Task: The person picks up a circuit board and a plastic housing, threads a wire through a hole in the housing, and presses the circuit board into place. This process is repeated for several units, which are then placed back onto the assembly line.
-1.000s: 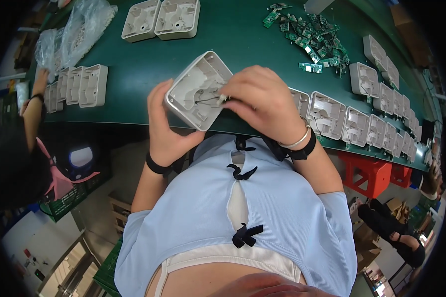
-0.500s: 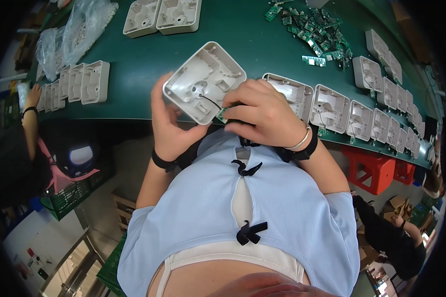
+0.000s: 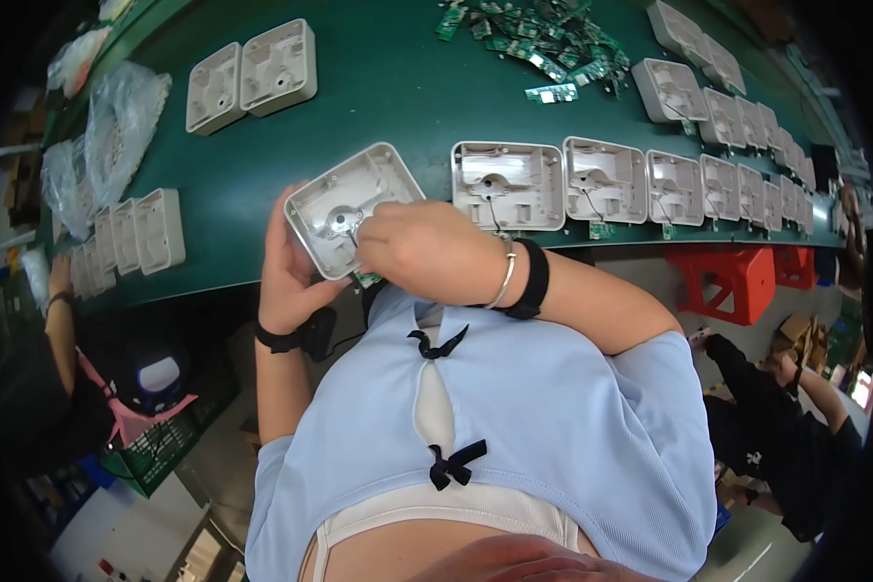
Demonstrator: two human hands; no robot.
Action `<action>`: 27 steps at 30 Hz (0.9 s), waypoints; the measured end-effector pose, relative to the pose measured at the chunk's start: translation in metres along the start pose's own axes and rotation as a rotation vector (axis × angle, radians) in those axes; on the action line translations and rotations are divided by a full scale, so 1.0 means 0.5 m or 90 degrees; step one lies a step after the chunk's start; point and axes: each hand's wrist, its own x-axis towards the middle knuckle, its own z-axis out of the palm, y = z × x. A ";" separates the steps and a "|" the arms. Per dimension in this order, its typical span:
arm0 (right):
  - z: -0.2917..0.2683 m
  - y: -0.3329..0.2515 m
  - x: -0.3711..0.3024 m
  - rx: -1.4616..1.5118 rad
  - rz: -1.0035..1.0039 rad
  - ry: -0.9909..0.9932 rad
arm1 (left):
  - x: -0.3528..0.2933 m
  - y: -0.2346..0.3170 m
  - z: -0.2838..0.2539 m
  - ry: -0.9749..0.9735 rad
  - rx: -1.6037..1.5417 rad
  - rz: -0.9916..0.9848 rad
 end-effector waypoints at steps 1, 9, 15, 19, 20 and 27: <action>0.004 -0.003 -0.002 -0.034 -0.007 -0.035 | 0.004 -0.002 0.000 -0.007 -0.004 0.000; 0.026 0.000 -0.007 -0.088 0.019 -0.005 | 0.011 -0.011 -0.020 -0.086 0.078 -0.217; 0.011 0.012 -0.033 -0.131 0.056 -0.027 | 0.019 0.038 0.050 -0.023 0.615 -0.110; -0.038 0.019 -0.060 -0.098 0.077 0.005 | 0.015 0.024 0.057 -0.020 0.613 -0.062; -0.065 0.015 -0.071 -0.076 0.104 0.029 | 0.012 0.024 0.057 -0.025 0.609 -0.058; -0.200 0.051 -0.232 -0.132 0.282 0.281 | 0.011 0.023 0.056 0.017 0.456 -0.135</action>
